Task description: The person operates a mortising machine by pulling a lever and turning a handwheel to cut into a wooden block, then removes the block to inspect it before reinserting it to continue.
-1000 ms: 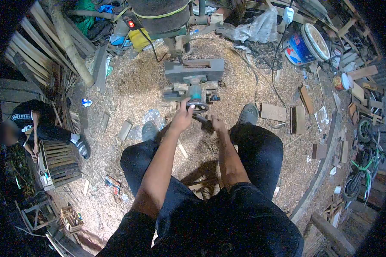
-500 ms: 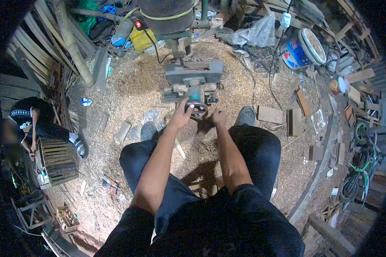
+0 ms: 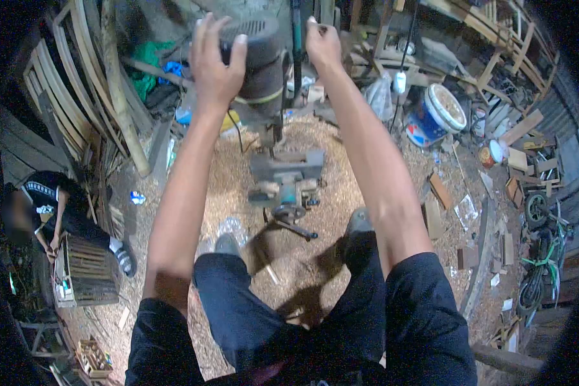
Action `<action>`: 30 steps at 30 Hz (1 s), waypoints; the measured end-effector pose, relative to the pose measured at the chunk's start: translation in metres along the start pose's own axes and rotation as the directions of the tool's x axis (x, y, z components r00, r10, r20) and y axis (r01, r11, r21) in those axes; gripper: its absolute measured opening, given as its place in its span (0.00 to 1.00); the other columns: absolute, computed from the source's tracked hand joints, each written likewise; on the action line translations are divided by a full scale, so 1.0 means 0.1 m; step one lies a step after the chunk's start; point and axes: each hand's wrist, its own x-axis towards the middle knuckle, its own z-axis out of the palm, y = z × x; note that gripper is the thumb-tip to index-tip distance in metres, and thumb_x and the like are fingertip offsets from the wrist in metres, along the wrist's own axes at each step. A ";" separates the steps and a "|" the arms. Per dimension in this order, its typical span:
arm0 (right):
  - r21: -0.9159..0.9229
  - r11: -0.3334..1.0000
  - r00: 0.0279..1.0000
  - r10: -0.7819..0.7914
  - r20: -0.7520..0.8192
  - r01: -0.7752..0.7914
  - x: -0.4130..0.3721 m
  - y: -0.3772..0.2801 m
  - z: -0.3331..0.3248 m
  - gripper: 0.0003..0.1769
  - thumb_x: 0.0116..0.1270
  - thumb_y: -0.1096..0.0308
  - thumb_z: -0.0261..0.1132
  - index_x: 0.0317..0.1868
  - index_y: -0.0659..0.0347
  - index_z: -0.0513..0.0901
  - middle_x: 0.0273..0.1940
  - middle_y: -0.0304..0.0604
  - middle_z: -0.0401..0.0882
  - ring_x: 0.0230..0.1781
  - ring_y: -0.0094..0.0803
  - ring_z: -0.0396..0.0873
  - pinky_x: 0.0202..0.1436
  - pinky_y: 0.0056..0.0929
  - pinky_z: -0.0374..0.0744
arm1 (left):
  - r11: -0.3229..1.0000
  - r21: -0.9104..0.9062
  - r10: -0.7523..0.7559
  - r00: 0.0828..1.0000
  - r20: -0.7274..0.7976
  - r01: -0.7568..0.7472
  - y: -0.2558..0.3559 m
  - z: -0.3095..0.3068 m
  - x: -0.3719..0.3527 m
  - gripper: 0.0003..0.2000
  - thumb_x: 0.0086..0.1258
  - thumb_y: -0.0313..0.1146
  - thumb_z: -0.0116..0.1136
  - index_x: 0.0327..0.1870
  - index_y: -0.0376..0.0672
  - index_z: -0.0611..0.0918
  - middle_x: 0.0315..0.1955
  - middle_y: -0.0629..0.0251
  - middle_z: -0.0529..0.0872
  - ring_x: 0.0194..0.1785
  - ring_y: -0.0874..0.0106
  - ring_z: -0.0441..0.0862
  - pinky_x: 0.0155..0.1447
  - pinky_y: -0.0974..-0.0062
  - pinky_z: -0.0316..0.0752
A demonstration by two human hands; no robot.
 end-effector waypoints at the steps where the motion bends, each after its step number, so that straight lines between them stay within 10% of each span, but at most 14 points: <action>1: -0.013 0.999 0.999 0.031 0.038 -0.030 0.21 -0.14 0.05 0.42 0.66 0.36 0.56 0.56 0.74 0.75 0.53 0.63 0.79 0.58 0.50 0.76 0.62 0.40 0.70 | 1.000 0.023 -0.021 1.000 0.019 0.020 -0.02 0.16 0.04 0.17 0.68 0.42 0.56 0.50 0.39 0.79 0.55 0.47 0.77 0.61 0.50 0.72 0.65 0.60 0.65; 7: 0.267 0.959 0.953 0.010 0.303 -0.095 0.85 -0.48 0.39 0.57 0.62 0.28 0.55 0.64 0.84 0.65 0.65 0.70 0.65 0.69 0.54 0.63 0.71 0.45 0.60 | 0.989 -0.126 -0.085 0.994 -0.066 0.076 -0.03 0.34 0.03 0.11 0.67 0.38 0.56 0.33 0.38 0.81 0.39 0.52 0.82 0.47 0.52 0.77 0.54 0.59 0.70; 10: -0.161 0.974 0.984 0.141 -0.111 -0.158 1.23 -0.86 0.61 0.42 0.67 0.33 0.52 0.48 0.72 0.80 0.40 0.54 0.81 0.43 0.41 0.80 0.44 0.34 0.75 | 0.994 -0.089 -0.068 0.993 -0.097 0.060 -0.05 0.34 0.01 0.11 0.66 0.37 0.57 0.32 0.38 0.81 0.37 0.53 0.82 0.45 0.54 0.77 0.53 0.60 0.70; 11: 0.320 0.926 0.967 0.132 0.219 -0.199 1.09 -1.16 0.37 0.47 0.64 0.28 0.52 0.44 0.74 0.82 0.34 0.56 0.81 0.39 0.43 0.80 0.42 0.36 0.76 | 0.993 -0.100 -0.065 0.993 -0.098 0.055 -0.06 0.35 -0.01 0.11 0.66 0.37 0.57 0.32 0.38 0.81 0.37 0.53 0.82 0.45 0.54 0.77 0.53 0.61 0.70; 13: 0.161 0.981 0.992 0.114 -0.049 -0.105 1.25 -1.15 0.45 0.41 0.66 0.30 0.51 0.32 0.68 0.83 0.24 0.49 0.79 0.25 0.36 0.78 0.29 0.33 0.74 | 0.992 -0.118 -0.067 0.992 -0.106 0.054 -0.06 0.34 -0.01 0.11 0.67 0.37 0.57 0.32 0.37 0.81 0.37 0.54 0.82 0.45 0.54 0.77 0.53 0.61 0.70; 14: 0.282 0.947 0.987 0.132 0.093 -0.153 1.10 -1.22 0.36 0.37 0.69 0.35 0.51 0.22 0.64 0.80 0.17 0.42 0.74 0.16 0.31 0.72 0.21 0.33 0.68 | 0.990 -0.123 -0.072 0.995 -0.072 0.062 -0.07 0.33 -0.02 0.12 0.67 0.38 0.57 0.33 0.37 0.80 0.39 0.52 0.81 0.46 0.53 0.77 0.54 0.60 0.70; 21: 0.236 0.968 0.996 -0.089 0.014 0.083 0.06 -1.25 -0.11 0.31 0.72 0.48 0.56 0.14 0.60 0.72 0.13 0.36 0.67 0.15 0.28 0.67 0.21 0.33 0.64 | 0.992 -0.104 -0.072 0.995 -0.063 0.065 -0.02 0.25 -0.20 0.13 0.70 0.40 0.55 0.41 0.38 0.81 0.48 0.49 0.79 0.57 0.50 0.72 0.64 0.55 0.65; 30: 0.256 0.952 0.982 -0.186 0.041 0.169 -0.49 -1.24 -0.32 0.28 0.73 0.53 0.56 0.18 0.66 0.71 0.16 0.34 0.65 0.19 0.23 0.62 0.25 0.32 0.63 | 0.933 0.084 -0.354 0.855 0.378 0.349 0.22 -0.19 -0.29 0.20 0.72 0.42 0.52 0.62 0.50 0.72 0.68 0.57 0.65 0.72 0.49 0.59 0.70 0.42 0.56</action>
